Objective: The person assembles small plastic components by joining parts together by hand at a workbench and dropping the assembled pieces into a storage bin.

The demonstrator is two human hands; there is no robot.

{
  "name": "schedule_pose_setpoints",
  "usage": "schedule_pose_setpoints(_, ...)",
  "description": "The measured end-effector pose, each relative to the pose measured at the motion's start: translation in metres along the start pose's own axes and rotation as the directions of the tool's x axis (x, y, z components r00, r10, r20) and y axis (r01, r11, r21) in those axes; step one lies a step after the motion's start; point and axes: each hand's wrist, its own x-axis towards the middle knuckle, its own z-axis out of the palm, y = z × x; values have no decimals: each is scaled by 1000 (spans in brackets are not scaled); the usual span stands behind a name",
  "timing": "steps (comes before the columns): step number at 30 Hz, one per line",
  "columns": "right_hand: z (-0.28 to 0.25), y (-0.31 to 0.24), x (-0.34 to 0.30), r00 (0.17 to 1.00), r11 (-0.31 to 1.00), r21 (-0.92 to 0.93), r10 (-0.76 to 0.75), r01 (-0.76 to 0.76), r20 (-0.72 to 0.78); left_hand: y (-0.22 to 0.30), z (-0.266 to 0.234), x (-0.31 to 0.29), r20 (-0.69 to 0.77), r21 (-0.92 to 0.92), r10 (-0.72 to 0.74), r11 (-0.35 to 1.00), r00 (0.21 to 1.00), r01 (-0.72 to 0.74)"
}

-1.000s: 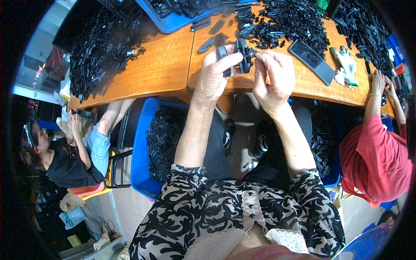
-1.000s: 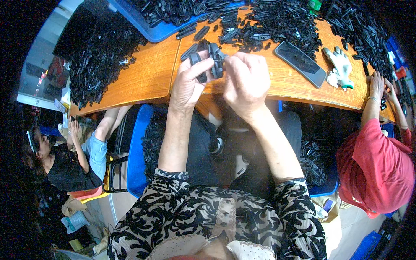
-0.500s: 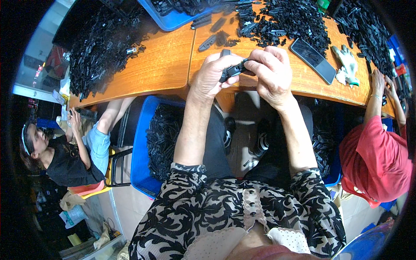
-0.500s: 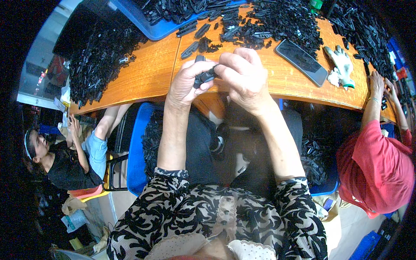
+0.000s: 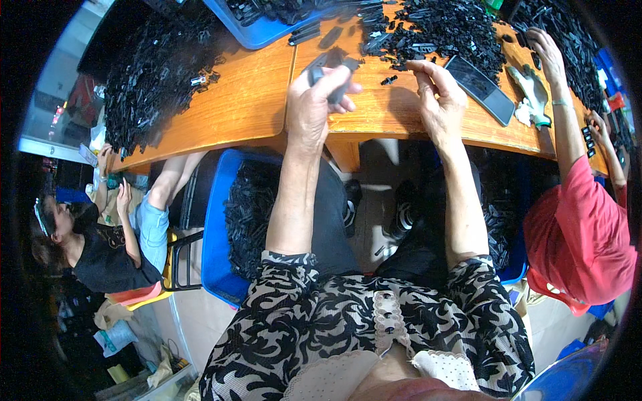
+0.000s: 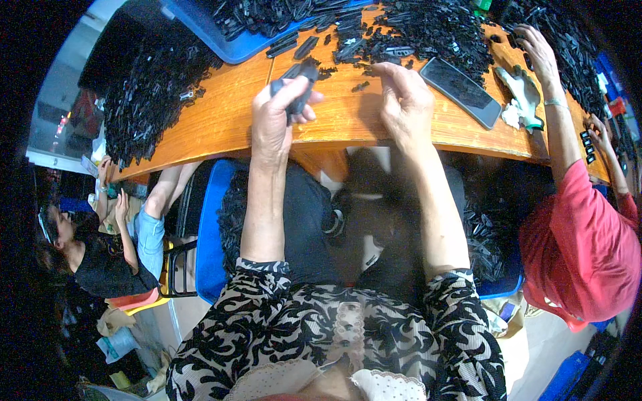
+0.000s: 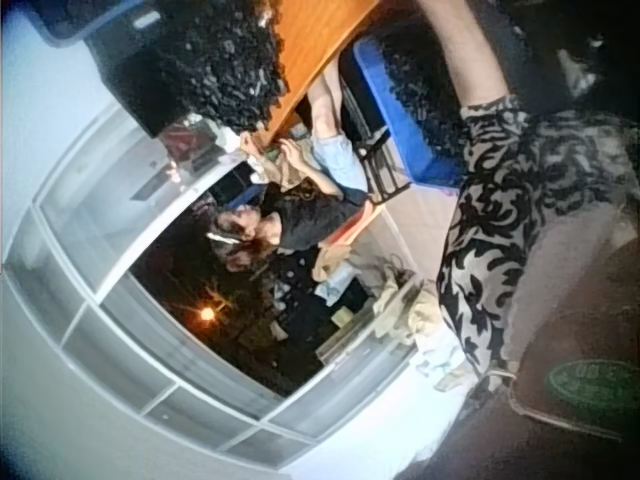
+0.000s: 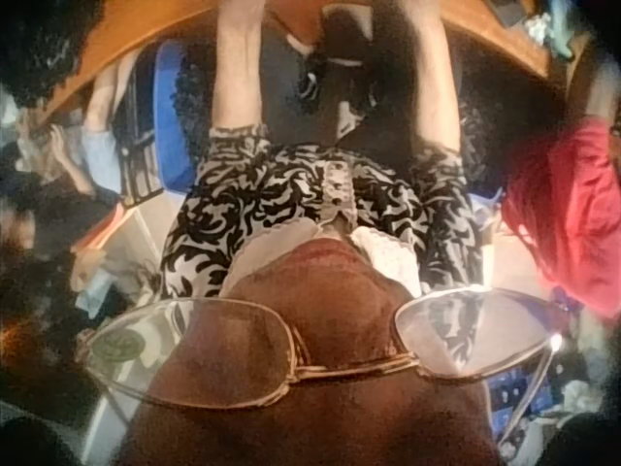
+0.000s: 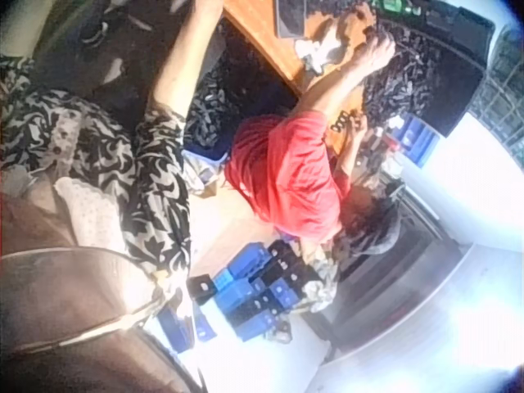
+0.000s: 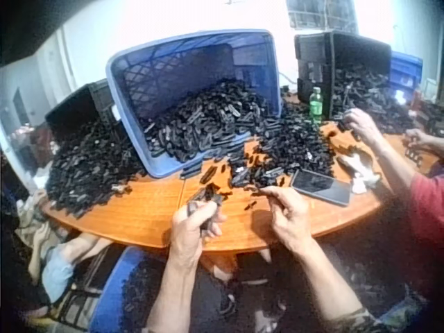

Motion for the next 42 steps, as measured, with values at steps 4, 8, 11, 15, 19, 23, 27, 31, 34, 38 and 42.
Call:
schedule_pose_setpoints(4,-1,14,-1,990,936,-327,-101,130,103,-6,-7,11,-161,59,204,979,966,-197)
schedule_pose_setpoints(8,11,6,-1,954,814,-514,-155,271,257,-10,-19,24,-227,147,334,940,915,-306)
schedule_pose_setpoints(11,12,6,-1,932,783,-528,-181,329,313,-8,-38,43,-169,430,491,817,855,-384)
schedule_pose_setpoints(15,14,8,-2,913,774,-521,-175,358,367,-1,-37,53,-83,876,547,438,833,-201)
schedule_pose_setpoints(19,15,3,-6,929,800,-560,8,216,369,-12,-34,53,-41,973,444,221,895,-65)
schedule_pose_setpoints(23,16,-5,-8,946,921,-389,111,16,303,-19,-40,52,114,971,586,104,802,-214)
schedule_pose_setpoints(27,20,-9,-11,972,964,-266,72,-11,222,-12,-21,26,-154,812,347,578,925,-81)
schedule_pose_setpoints(31,24,-30,-14,995,993,97,56,-64,87,-8,-14,14,49,-93,66,994,997,-61)
schedule_pose_setpoints(34,19,-43,-11,983,978,99,-180,184,-44,-16,2,9,247,-529,-48,830,968,176)
schedule_pose_setpoints(38,10,-55,-9,894,901,-112,-431,419,-124,-23,13,2,352,-540,-26,811,936,226)
schedule_pose_setpoints(42,8,-50,-6,823,829,-217,-549,515,-147,-24,21,-1,422,-563,11,786,906,253)
